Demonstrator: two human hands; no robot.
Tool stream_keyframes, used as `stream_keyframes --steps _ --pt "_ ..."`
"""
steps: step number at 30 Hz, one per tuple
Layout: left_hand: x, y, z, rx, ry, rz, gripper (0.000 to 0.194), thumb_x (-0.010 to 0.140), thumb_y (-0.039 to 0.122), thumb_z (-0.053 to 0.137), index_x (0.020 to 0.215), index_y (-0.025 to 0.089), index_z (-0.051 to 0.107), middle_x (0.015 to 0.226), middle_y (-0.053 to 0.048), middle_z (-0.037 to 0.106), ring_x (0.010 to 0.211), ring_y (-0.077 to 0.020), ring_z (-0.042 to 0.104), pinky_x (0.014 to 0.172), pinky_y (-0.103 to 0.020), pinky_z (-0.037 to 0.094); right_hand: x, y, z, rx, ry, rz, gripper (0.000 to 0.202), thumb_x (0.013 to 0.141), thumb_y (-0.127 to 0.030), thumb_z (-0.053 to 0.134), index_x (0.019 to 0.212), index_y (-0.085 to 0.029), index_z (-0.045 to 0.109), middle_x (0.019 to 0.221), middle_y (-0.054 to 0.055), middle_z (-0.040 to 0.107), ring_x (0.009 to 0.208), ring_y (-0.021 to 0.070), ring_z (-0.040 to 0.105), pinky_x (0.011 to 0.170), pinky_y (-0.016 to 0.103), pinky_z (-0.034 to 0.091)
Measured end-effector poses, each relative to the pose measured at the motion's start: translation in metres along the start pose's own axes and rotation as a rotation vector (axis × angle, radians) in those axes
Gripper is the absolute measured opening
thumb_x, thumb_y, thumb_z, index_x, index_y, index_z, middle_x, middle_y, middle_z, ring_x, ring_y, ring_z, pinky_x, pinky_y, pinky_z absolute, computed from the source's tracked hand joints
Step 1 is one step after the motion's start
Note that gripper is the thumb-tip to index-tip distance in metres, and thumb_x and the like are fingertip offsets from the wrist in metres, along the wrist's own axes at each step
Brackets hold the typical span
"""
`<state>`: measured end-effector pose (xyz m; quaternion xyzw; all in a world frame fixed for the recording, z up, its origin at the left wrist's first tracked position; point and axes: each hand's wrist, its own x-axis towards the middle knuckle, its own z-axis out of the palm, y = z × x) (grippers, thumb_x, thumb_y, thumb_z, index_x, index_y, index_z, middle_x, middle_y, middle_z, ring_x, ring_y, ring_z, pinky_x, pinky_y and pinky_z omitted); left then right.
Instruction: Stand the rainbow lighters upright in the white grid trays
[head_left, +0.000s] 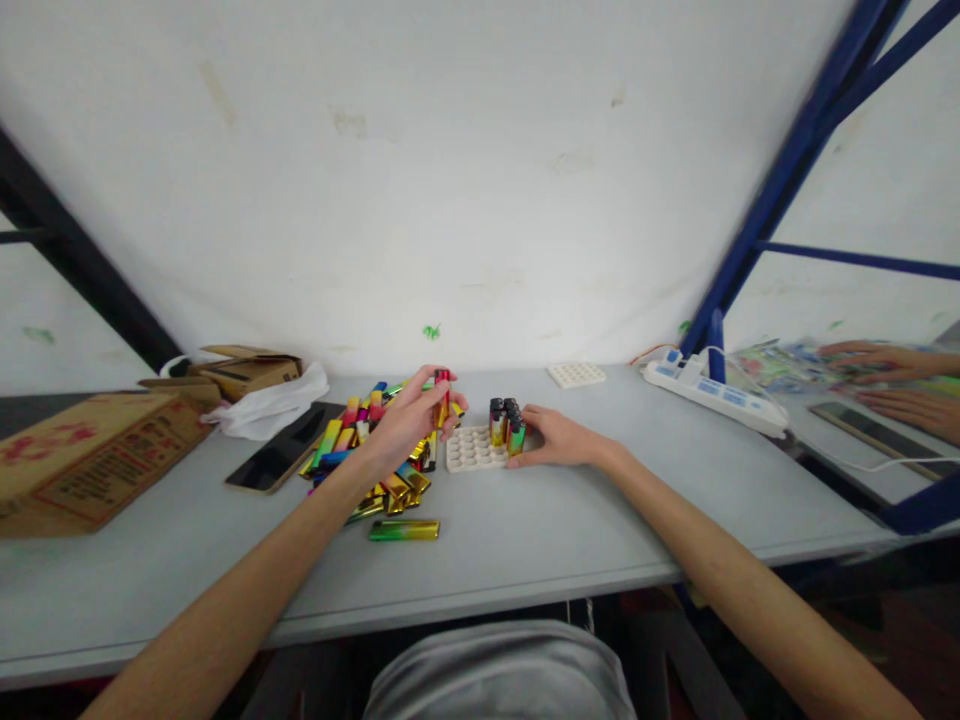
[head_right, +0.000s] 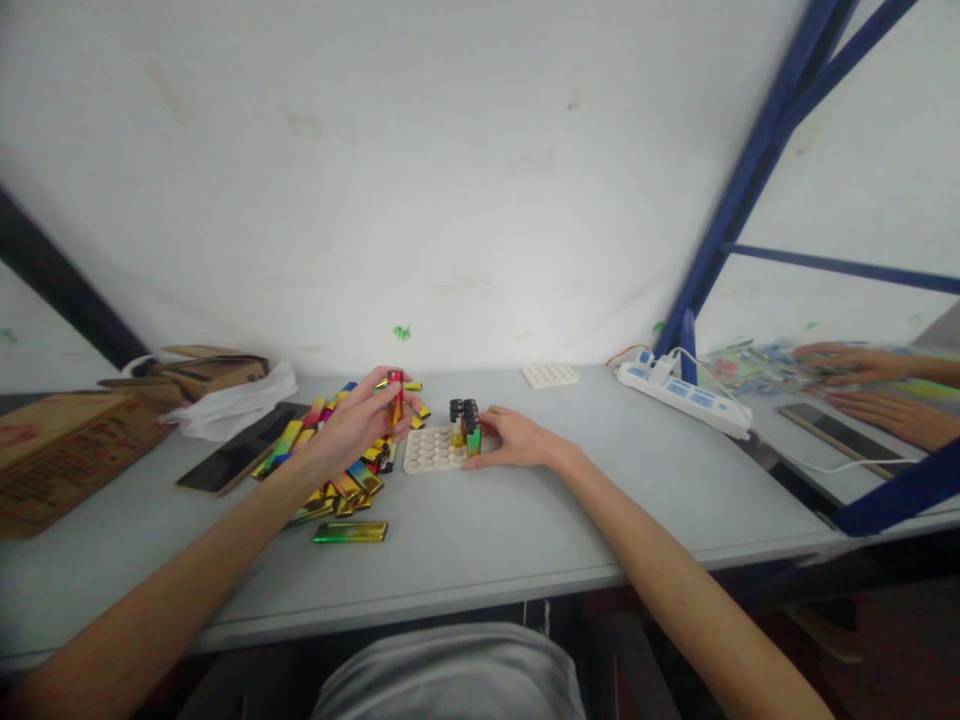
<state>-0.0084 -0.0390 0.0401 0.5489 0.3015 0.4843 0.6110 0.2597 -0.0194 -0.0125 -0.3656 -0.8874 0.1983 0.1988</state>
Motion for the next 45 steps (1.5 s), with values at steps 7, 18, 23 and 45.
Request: stream_keyframes --steps 7,18,23,45 --pt "-0.003 -0.011 0.005 0.009 -0.104 -0.135 0.041 0.095 0.047 0.041 0.074 0.015 0.056 0.060 0.003 0.037 0.050 -0.0098 0.032 0.046 -0.020 0.031 -0.002 0.001 0.000 0.003 0.003 0.009 0.058 0.078 -0.059 0.080 0.114 -0.016 0.065 0.101 0.008 0.065 0.089 0.0237 0.060 0.079 0.034 0.049" --pt "-0.003 -0.022 0.015 0.065 -0.119 -0.237 0.032 0.083 0.038 0.049 0.059 0.020 0.040 0.056 0.004 0.028 0.045 -0.0083 0.024 0.044 -0.021 0.020 -0.002 -0.001 -0.002 0.011 0.003 0.005 0.057 0.077 -0.056 0.081 0.114 -0.016 0.065 0.104 0.008 0.065 0.092 0.0243 0.060 0.082 0.035 0.049" --pt "-0.005 -0.018 0.015 0.060 -0.108 -0.210 0.038 0.086 0.048 0.051 0.063 0.019 0.047 0.057 0.004 0.031 0.046 -0.0088 0.024 0.043 -0.022 0.021 -0.001 -0.003 -0.001 0.014 -0.002 0.032 0.057 0.077 -0.057 0.081 0.113 -0.015 0.065 0.103 0.008 0.065 0.091 0.0248 0.061 0.082 0.036 0.050" --pt "-0.010 -0.033 0.015 0.779 -0.138 0.251 0.027 0.090 0.040 0.068 0.108 0.022 0.076 0.107 -0.010 0.074 0.094 -0.0245 0.068 0.083 -0.034 0.056 0.000 -0.002 -0.001 0.004 -0.005 -0.039 0.056 0.080 -0.058 0.078 0.115 -0.015 0.066 0.101 0.008 0.063 0.089 0.0238 0.059 0.083 0.036 0.049"
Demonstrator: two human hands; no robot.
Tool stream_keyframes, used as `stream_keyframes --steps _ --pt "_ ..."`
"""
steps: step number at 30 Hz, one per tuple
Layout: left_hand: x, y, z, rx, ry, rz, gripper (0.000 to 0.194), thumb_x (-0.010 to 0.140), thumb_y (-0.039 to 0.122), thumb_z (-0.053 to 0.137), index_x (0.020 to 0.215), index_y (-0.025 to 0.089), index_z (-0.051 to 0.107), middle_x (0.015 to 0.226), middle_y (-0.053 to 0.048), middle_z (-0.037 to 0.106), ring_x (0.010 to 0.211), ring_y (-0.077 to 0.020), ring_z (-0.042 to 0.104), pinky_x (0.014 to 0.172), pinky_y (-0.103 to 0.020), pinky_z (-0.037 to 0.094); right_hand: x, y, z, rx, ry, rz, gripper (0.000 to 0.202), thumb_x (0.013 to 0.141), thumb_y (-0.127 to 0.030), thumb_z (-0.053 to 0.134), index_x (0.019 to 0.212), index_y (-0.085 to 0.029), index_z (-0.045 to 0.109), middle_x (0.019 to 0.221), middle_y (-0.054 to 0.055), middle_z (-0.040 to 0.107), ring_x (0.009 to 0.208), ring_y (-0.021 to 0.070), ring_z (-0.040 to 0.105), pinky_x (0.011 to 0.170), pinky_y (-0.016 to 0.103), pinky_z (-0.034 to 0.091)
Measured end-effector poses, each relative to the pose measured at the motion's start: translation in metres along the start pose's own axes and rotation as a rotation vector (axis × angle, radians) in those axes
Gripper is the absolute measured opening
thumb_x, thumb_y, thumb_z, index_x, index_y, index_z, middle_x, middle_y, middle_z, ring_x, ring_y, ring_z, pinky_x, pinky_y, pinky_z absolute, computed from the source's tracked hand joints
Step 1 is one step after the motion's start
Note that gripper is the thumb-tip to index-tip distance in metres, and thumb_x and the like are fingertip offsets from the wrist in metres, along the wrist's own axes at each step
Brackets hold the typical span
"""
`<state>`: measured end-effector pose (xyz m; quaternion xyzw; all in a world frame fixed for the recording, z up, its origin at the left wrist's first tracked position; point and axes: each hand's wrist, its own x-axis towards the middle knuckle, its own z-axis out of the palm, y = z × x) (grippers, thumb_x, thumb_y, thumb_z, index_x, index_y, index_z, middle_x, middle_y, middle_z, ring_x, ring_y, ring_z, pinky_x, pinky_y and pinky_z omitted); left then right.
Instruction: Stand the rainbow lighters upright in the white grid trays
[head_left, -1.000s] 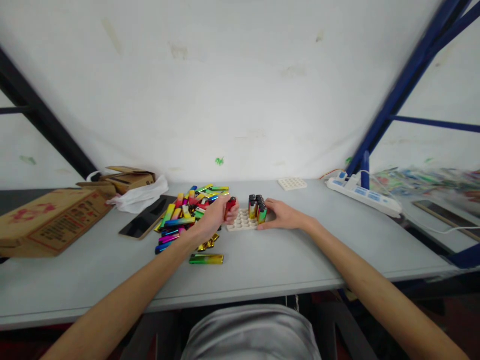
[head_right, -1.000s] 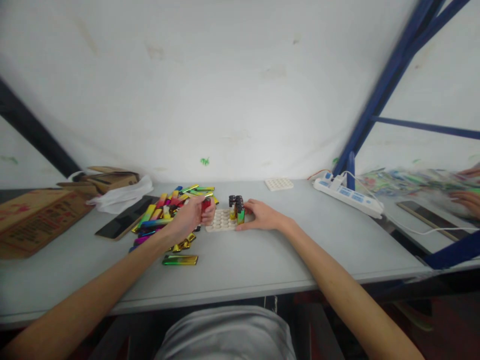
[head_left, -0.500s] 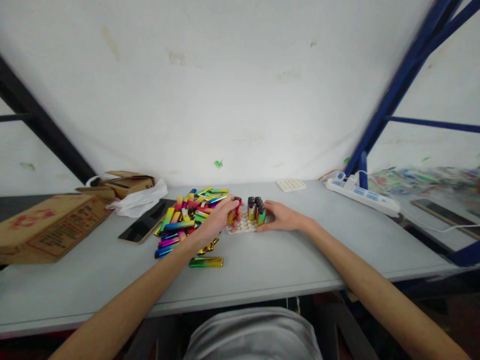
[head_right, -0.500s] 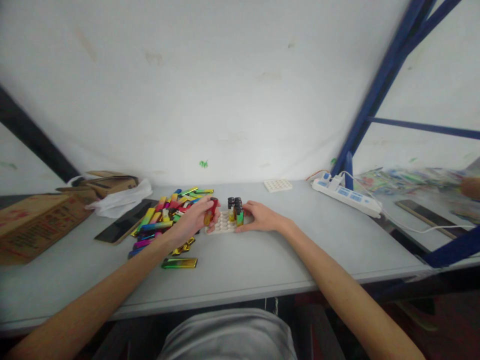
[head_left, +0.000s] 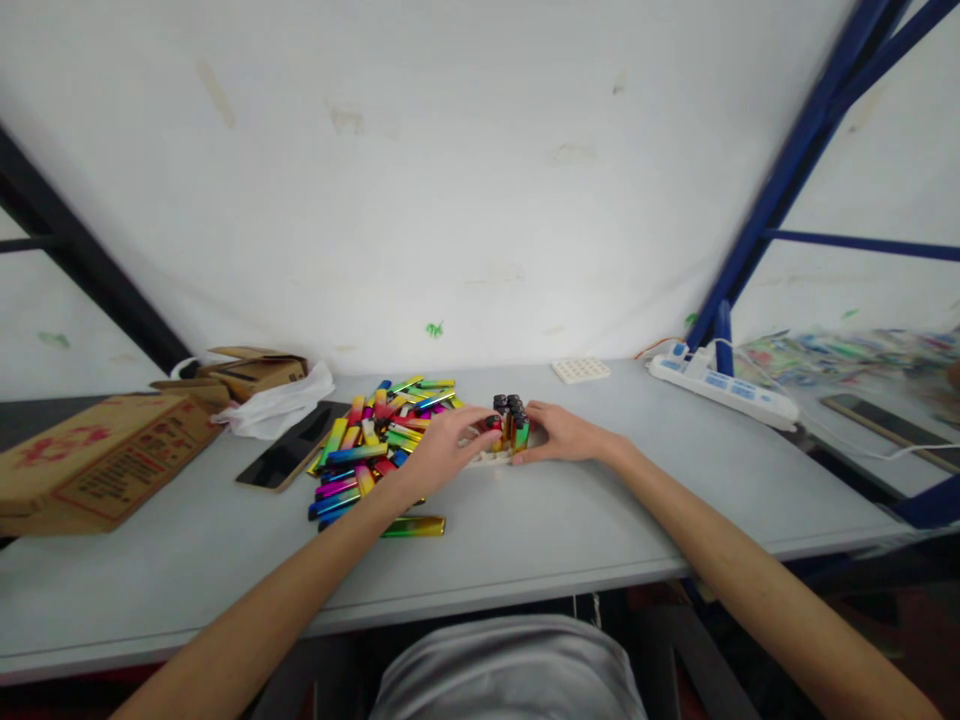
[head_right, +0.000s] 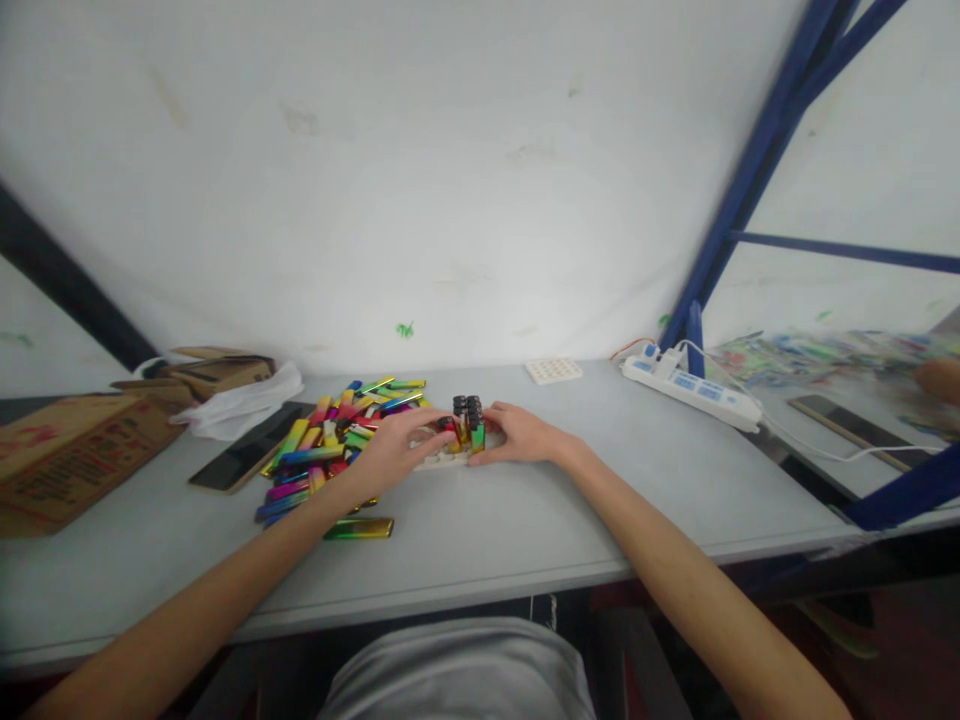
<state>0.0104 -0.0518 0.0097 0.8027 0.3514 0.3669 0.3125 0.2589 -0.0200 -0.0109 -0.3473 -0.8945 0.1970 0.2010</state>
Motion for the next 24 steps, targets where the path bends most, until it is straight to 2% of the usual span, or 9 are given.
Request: stream_keyframes --steps 5,11,16,24 --pt "0.003 -0.003 0.005 0.015 0.020 0.015 0.026 0.091 0.040 0.067 0.109 0.024 0.075 0.107 -0.008 0.076 0.095 -0.0265 0.069 0.088 -0.036 0.054 0.000 -0.001 0.000 0.022 0.016 -0.008 0.055 0.079 -0.056 0.079 0.114 -0.016 0.067 0.100 0.007 0.063 0.087 0.0228 0.059 0.081 0.036 0.050" --pt "0.008 -0.010 0.008 0.201 -0.019 0.099 0.028 0.094 0.038 0.061 0.116 0.024 0.071 0.116 -0.010 0.075 0.106 -0.0286 0.068 0.101 -0.040 0.047 0.000 0.003 0.002 -0.002 0.006 0.001 0.054 0.080 -0.057 0.079 0.112 -0.016 0.067 0.103 0.008 0.065 0.088 0.0233 0.060 0.083 0.037 0.050" --pt "0.007 -0.011 0.009 0.235 -0.078 0.116 0.024 0.097 0.038 0.058 0.115 0.026 0.068 0.107 -0.008 0.075 0.096 -0.0264 0.069 0.092 -0.037 0.049 0.001 0.005 0.003 0.014 0.006 -0.022 0.054 0.081 -0.056 0.079 0.117 -0.017 0.066 0.107 0.009 0.065 0.095 0.0248 0.061 0.087 0.037 0.050" --pt "0.004 -0.018 0.014 0.213 -0.019 0.083 0.031 0.095 0.038 0.062 0.123 0.028 0.057 0.085 -0.004 0.073 0.079 -0.0248 0.070 0.075 -0.033 0.050 -0.001 -0.002 -0.001 0.008 0.001 0.021 0.055 0.079 -0.056 0.079 0.115 -0.017 0.067 0.104 0.008 0.067 0.092 0.0245 0.062 0.082 0.035 0.050"
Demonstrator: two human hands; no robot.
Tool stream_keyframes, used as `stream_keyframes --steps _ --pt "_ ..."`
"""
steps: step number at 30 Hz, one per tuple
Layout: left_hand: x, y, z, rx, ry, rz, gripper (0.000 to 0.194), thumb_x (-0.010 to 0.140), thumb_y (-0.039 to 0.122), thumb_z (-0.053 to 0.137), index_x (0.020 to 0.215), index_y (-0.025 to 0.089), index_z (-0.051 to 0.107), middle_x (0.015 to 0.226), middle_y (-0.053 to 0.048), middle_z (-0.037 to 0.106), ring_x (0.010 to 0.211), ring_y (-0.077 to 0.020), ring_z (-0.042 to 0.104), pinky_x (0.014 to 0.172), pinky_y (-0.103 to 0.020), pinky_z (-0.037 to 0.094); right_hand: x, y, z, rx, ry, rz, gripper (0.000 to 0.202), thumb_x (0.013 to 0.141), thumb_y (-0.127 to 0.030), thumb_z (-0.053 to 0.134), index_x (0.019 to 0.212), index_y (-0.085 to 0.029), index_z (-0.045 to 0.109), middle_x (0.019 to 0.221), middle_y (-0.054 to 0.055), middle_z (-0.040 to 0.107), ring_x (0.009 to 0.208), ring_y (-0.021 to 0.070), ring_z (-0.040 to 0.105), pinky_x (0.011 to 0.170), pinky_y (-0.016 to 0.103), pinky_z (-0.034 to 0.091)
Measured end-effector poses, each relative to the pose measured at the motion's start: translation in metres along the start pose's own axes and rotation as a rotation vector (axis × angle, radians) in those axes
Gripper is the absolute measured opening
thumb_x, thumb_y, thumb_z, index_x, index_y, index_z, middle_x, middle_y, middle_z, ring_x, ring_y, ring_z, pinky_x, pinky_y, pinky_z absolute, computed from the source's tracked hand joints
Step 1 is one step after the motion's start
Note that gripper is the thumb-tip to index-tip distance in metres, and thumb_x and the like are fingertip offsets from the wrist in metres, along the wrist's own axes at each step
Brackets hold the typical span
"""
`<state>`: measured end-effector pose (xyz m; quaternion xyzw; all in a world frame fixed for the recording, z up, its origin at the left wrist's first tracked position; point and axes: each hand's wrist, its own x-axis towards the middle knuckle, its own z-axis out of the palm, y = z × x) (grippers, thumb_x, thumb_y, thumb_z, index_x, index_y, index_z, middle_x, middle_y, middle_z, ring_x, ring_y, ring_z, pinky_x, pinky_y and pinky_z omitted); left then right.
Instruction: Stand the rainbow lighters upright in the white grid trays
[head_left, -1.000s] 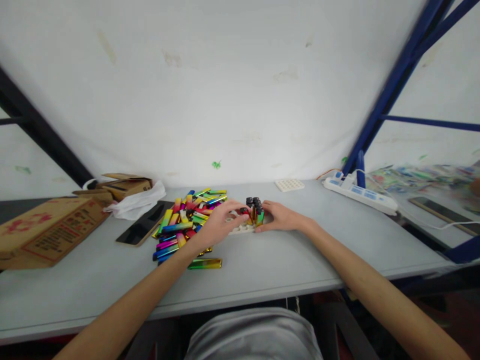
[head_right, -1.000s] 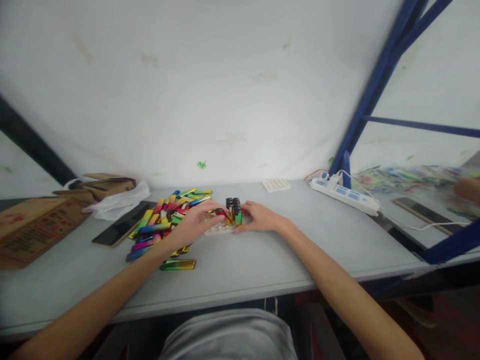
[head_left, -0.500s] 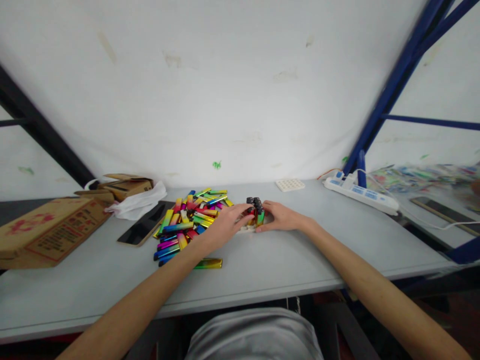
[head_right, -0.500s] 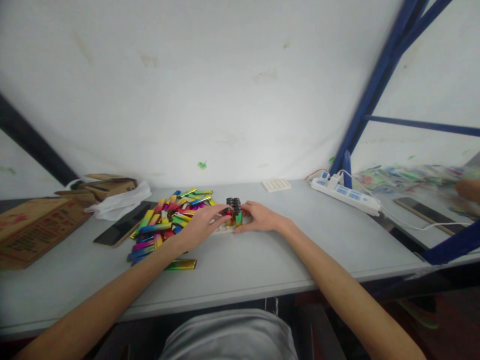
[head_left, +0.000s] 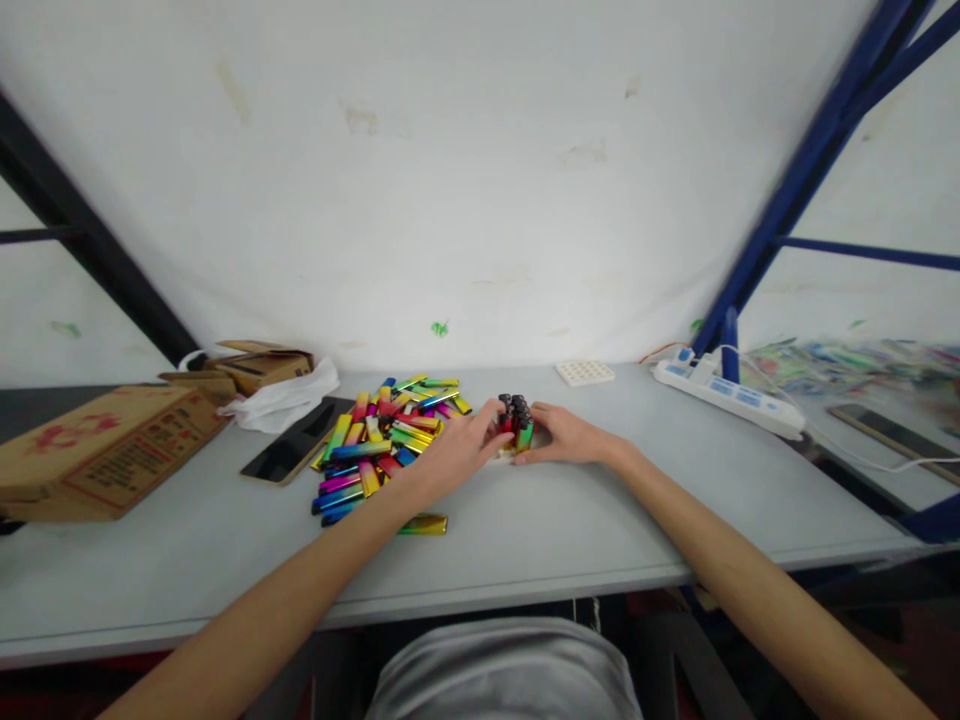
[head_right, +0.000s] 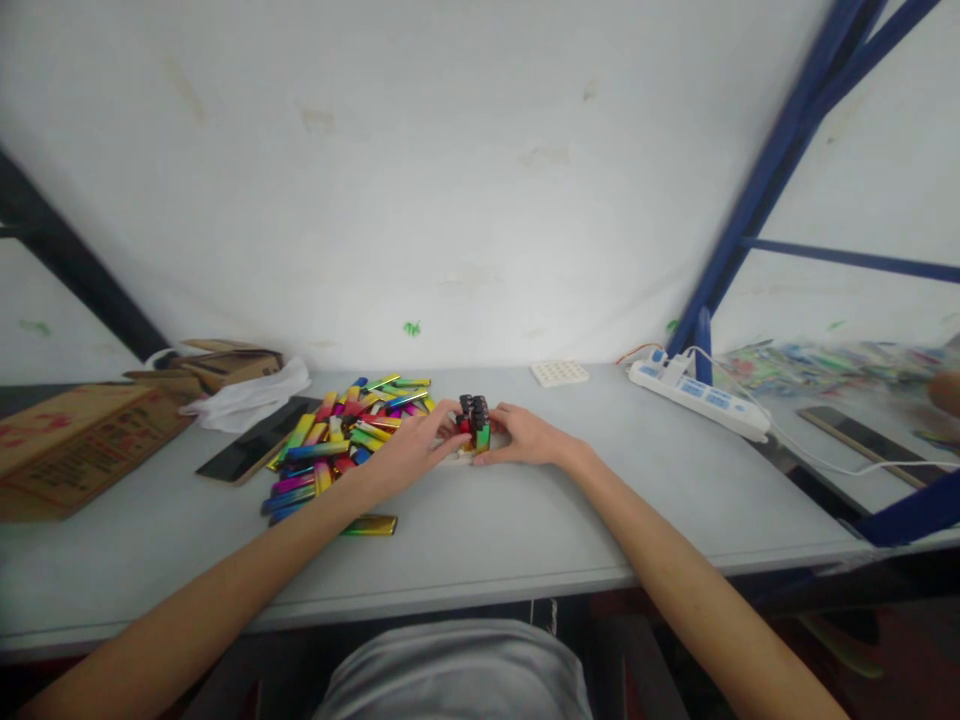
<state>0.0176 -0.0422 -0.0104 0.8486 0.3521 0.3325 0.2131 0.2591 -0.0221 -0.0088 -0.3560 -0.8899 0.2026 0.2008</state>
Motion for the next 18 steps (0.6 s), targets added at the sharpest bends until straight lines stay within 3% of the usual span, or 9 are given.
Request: stream_keyframes --steps 9,12,15,18 --pt "-0.001 0.005 -0.016 0.187 0.003 0.051 0.038 0.095 0.045 0.061 0.127 0.024 0.061 0.108 -0.009 0.070 0.099 -0.0257 0.066 0.090 -0.036 0.048 0.000 0.002 0.001 -0.022 0.001 0.013 0.058 0.079 -0.057 0.079 0.116 -0.015 0.066 0.102 0.009 0.065 0.092 0.0255 0.060 0.083 0.037 0.049" --pt "-0.002 0.013 -0.040 0.169 -0.012 0.019 0.028 0.093 0.044 0.063 0.112 0.023 0.069 0.095 -0.006 0.073 0.087 -0.0229 0.067 0.082 -0.032 0.049 0.000 0.001 0.001 -0.007 0.005 0.020 0.058 0.079 -0.057 0.080 0.117 -0.016 0.066 0.103 0.009 0.065 0.092 0.0252 0.060 0.082 0.036 0.049" --pt "-0.015 0.024 -0.071 0.143 -0.172 -0.041 0.020 0.089 0.040 0.067 0.093 0.023 0.075 0.082 -0.005 0.073 0.075 -0.0213 0.066 0.071 -0.029 0.047 0.000 0.001 0.001 0.000 0.006 0.033 0.058 0.078 -0.058 0.080 0.115 -0.016 0.066 0.100 0.008 0.065 0.087 0.0237 0.060 0.077 0.034 0.048" --pt "-0.042 0.031 -0.098 0.199 -0.301 -0.132 0.018 0.086 0.042 0.071 0.088 0.025 0.077 0.081 -0.003 0.073 0.073 -0.0210 0.066 0.067 -0.027 0.046 0.001 0.002 0.002 -0.016 0.000 0.039 0.059 0.077 -0.060 0.080 0.114 -0.015 0.067 0.099 0.008 0.065 0.085 0.0233 0.059 0.076 0.033 0.048"
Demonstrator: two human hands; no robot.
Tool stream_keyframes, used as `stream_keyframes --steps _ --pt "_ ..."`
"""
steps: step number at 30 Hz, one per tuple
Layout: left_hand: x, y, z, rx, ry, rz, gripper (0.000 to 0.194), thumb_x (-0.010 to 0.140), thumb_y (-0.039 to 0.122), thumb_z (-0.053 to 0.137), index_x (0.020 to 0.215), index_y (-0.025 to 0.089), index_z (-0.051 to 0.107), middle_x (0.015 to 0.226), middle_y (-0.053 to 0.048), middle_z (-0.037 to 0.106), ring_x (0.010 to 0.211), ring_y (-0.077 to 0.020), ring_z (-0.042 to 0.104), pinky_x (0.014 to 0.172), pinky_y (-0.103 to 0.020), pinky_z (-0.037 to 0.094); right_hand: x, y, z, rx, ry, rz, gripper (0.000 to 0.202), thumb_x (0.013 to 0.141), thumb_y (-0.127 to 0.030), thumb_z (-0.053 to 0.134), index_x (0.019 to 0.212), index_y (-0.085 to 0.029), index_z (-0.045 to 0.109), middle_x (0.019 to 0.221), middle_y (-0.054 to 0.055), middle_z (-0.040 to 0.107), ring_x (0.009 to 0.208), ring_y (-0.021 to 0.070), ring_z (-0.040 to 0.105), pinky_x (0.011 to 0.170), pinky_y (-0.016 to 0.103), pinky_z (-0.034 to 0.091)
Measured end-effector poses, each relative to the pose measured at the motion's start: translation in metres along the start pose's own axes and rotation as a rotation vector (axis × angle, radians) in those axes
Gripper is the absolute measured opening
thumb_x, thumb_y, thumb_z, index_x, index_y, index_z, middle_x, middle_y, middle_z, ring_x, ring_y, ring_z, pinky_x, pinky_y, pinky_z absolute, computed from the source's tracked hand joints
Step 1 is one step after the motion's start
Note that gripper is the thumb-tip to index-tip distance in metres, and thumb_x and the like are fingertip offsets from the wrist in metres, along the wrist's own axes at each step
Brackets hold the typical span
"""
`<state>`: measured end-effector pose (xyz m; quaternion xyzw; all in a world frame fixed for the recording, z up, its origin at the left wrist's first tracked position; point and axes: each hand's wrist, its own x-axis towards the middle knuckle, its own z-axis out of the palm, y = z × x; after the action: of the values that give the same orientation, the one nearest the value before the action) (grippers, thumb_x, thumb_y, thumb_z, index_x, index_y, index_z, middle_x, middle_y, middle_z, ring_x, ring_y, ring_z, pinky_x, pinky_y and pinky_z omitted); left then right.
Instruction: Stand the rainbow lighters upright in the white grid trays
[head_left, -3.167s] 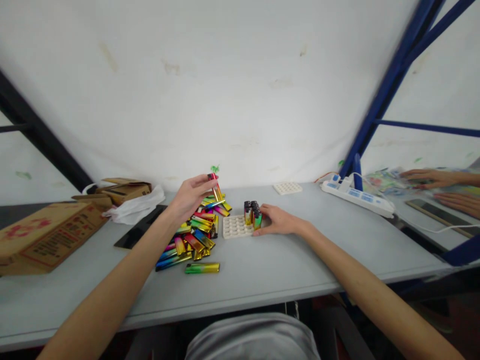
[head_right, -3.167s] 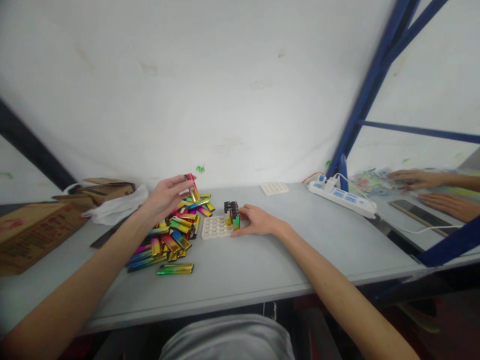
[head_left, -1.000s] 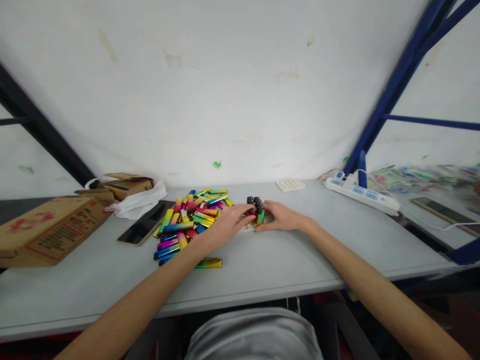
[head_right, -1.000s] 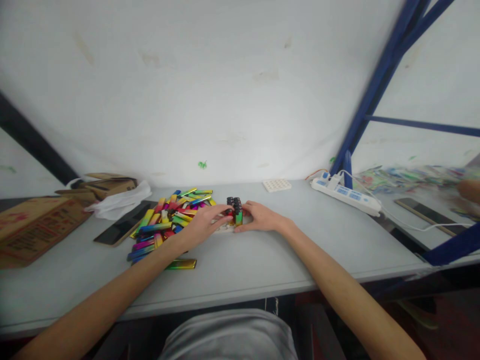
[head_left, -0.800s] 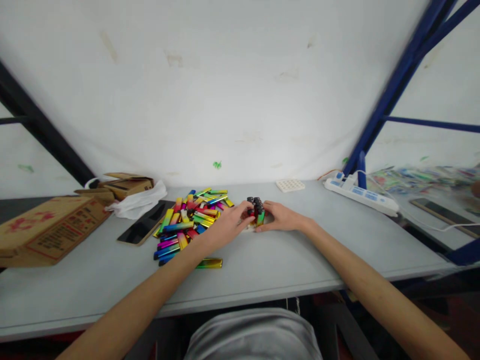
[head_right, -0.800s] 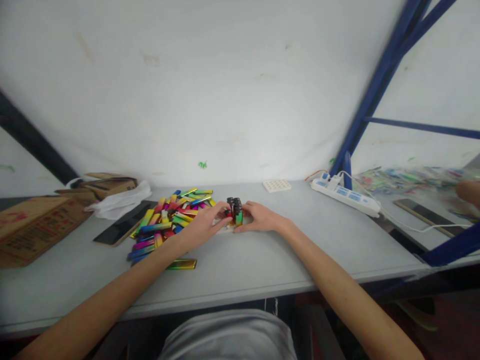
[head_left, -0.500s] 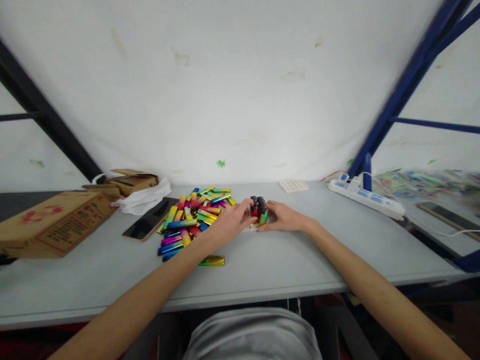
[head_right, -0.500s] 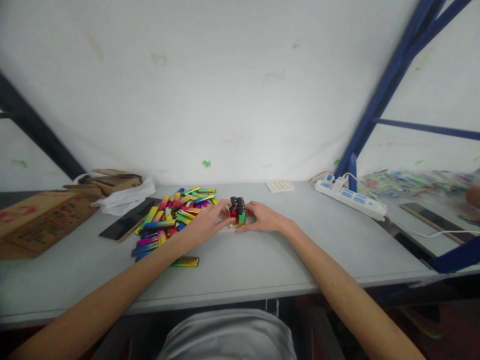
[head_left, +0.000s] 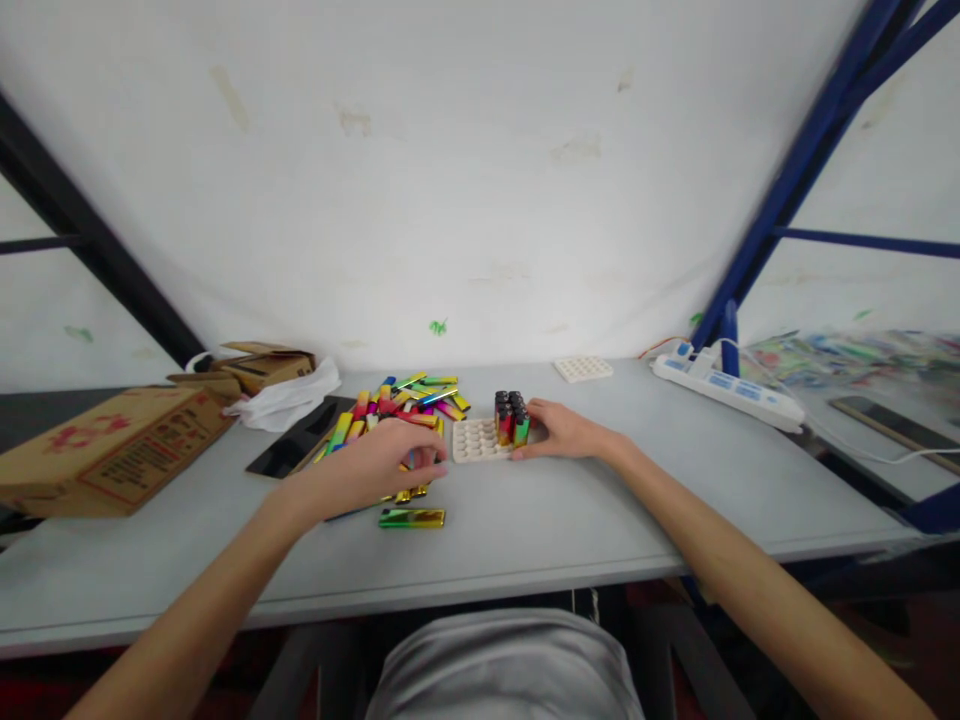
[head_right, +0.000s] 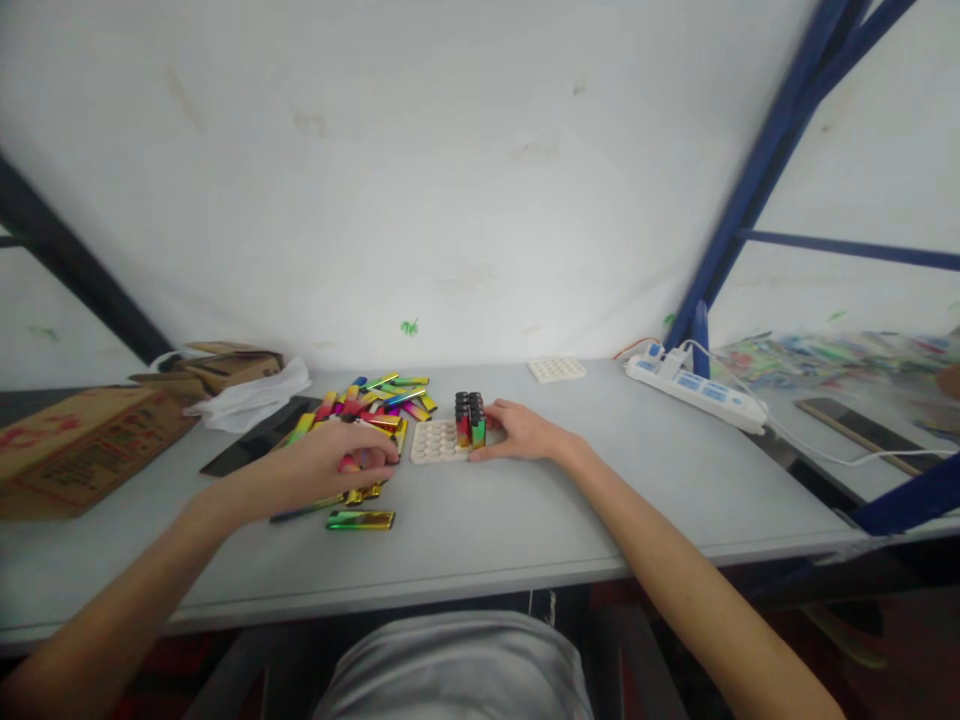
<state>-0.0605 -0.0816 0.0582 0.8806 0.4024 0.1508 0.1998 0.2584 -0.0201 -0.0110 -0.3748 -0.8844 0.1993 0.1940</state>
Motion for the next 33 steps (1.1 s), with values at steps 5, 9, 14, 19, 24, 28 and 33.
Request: stream_keyframes --steps 5,9,14,19,24,28,33 --pt "-0.054 -0.007 0.005 0.149 -0.181 -0.090 0.024 0.087 0.028 0.067 0.110 0.028 0.075 0.112 -0.005 0.073 0.105 -0.0256 0.067 0.094 -0.033 0.050 0.001 0.002 0.002 -0.003 0.008 -0.005 0.060 0.078 -0.060 0.079 0.114 -0.014 0.066 0.101 0.009 0.064 0.088 0.0234 0.059 0.079 0.033 0.048" --pt "-0.067 -0.012 0.019 0.208 -0.125 -0.109 0.027 0.089 0.021 0.060 0.111 0.028 0.074 0.123 -0.006 0.069 0.111 -0.0267 0.065 0.099 -0.035 0.050 0.001 -0.002 0.001 -0.007 0.019 0.025 0.061 0.075 -0.061 0.081 0.112 -0.015 0.067 0.096 0.007 0.063 0.080 0.0209 0.057 0.072 0.030 0.046" --pt "-0.055 -0.013 0.000 0.138 0.032 -0.005 0.025 0.094 0.037 0.061 0.113 0.027 0.074 0.120 -0.005 0.072 0.109 -0.0237 0.066 0.098 -0.034 0.053 0.003 -0.003 0.000 -0.019 0.011 -0.013 0.057 0.076 -0.059 0.081 0.110 -0.014 0.069 0.093 0.006 0.061 0.081 0.0199 0.055 0.073 0.030 0.044" --pt "-0.011 -0.011 -0.040 -0.300 0.326 -0.060 0.030 0.084 0.047 0.074 0.102 0.023 0.076 0.118 -0.008 0.075 0.107 -0.0281 0.069 0.090 -0.035 0.057 0.003 -0.001 0.001 -0.025 0.005 -0.001 0.060 0.076 -0.059 0.081 0.113 -0.014 0.068 0.093 0.005 0.059 0.080 0.0194 0.055 0.073 0.030 0.045" --pt "0.055 -0.012 -0.034 -0.979 0.445 -0.049 0.032 0.081 0.043 0.080 0.096 0.018 0.065 0.107 -0.011 0.076 0.102 -0.0266 0.074 0.095 -0.042 0.057 0.003 -0.003 0.000 -0.016 -0.005 0.007 0.062 0.077 -0.060 0.080 0.117 -0.014 0.067 0.096 0.006 0.060 0.082 0.0202 0.056 0.074 0.030 0.046" --pt "0.083 -0.010 0.000 -1.228 0.416 -0.134 0.034 0.080 0.035 0.083 0.091 0.017 0.057 0.083 -0.003 0.069 0.091 -0.0250 0.076 0.076 -0.036 0.061 0.003 -0.004 0.000 -0.007 0.005 -0.002 0.060 0.077 -0.059 0.081 0.114 -0.014 0.068 0.094 0.006 0.061 0.082 0.0202 0.056 0.074 0.030 0.046" --pt "0.077 -0.007 0.028 -1.147 0.390 -0.158 0.040 0.082 0.047 0.079 0.100 0.017 0.059 0.080 0.001 0.062 0.057 -0.0116 0.064 0.047 -0.021 0.050 0.003 -0.005 0.000 0.001 0.003 0.010 0.060 0.076 -0.058 0.082 0.113 -0.013 0.067 0.095 0.006 0.061 0.082 0.0207 0.056 0.074 0.031 0.047"
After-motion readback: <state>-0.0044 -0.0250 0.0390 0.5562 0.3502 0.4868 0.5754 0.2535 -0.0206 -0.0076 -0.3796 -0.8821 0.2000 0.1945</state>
